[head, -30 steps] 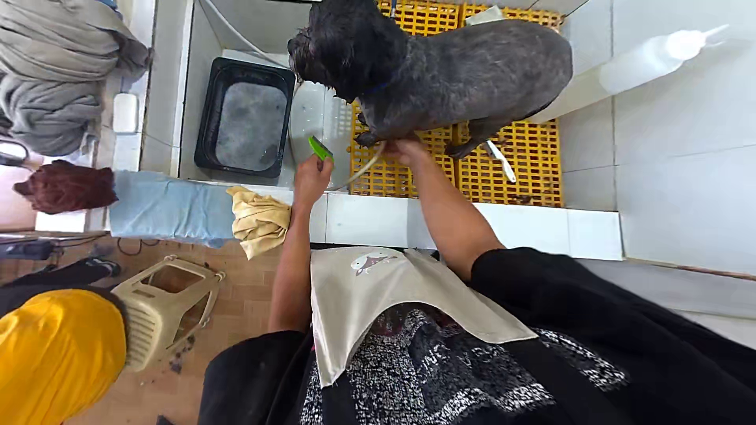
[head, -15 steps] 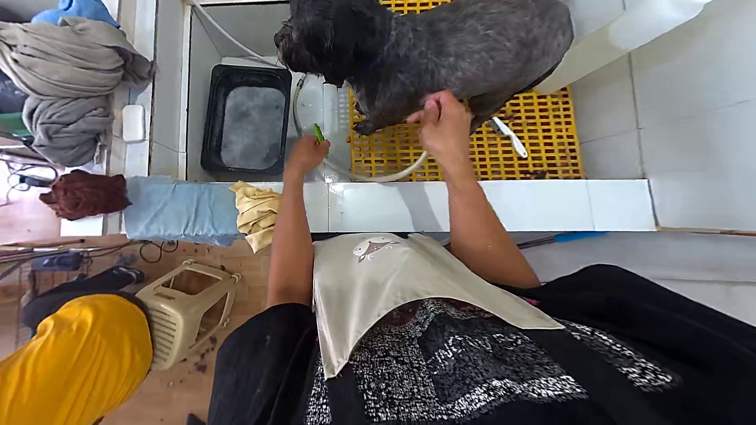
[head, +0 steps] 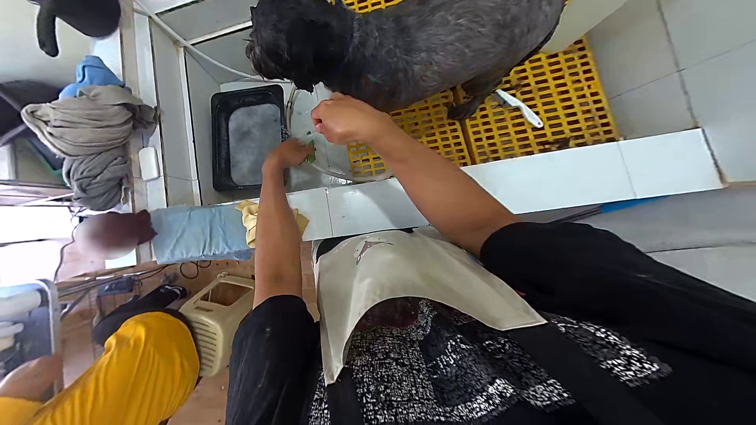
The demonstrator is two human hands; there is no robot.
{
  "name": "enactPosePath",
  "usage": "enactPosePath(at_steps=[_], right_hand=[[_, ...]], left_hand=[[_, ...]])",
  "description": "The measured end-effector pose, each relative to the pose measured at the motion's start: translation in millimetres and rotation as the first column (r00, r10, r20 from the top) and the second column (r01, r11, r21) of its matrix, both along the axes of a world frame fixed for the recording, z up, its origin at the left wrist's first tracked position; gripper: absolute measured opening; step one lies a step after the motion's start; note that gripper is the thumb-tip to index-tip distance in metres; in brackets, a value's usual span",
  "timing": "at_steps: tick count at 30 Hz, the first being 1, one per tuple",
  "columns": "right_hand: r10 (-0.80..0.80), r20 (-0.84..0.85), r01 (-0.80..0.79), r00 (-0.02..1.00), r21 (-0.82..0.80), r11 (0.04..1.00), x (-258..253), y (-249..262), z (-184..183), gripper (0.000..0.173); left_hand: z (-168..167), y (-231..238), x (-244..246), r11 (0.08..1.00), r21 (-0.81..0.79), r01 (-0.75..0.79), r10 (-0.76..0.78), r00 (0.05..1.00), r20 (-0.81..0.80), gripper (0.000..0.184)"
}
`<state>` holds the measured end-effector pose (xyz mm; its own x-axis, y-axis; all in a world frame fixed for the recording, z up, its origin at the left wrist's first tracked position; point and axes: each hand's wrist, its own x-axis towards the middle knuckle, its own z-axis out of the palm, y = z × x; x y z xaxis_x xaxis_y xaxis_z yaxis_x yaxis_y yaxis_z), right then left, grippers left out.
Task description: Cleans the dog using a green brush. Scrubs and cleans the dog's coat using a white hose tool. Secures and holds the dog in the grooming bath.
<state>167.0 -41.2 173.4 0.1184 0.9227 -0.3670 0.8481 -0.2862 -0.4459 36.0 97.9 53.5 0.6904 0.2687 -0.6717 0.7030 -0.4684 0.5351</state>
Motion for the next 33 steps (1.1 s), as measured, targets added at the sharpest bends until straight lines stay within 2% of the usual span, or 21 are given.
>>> enactPosePath(at_steps=[9, 17, 25, 33], right_hand=[[0.036, 0.115, -0.011, 0.993, -0.204, 0.979, 9.8, 25.8, -17.5, 0.01], [0.067, 0.134, -0.034, 0.989, -0.236, 0.971, 11.9, 31.1, -23.4, 0.01], [-0.044, 0.067, 0.057, 0.997, -0.218, 0.974, -0.7, 33.5, -22.3, 0.012], [-0.04, 0.078, 0.056, 0.996, -0.218, 0.974, -1.1, 40.6, -34.3, 0.016]], left_hand=[[-10.8, 2.2, 1.5, 0.999, -0.014, 0.035, -0.035, 0.999, 0.033, 0.041], [-4.3, 1.2, -0.7, 0.998, 0.01, 0.054, -0.055, 0.996, 0.074, 0.038], [-1.8, 0.2, -3.1, 0.993, 0.034, 0.11, -0.113, 0.99, 0.089, 0.039], [-6.6, 2.6, -4.8, 0.991, 0.037, 0.132, -0.135, 0.986, 0.101, 0.04]])
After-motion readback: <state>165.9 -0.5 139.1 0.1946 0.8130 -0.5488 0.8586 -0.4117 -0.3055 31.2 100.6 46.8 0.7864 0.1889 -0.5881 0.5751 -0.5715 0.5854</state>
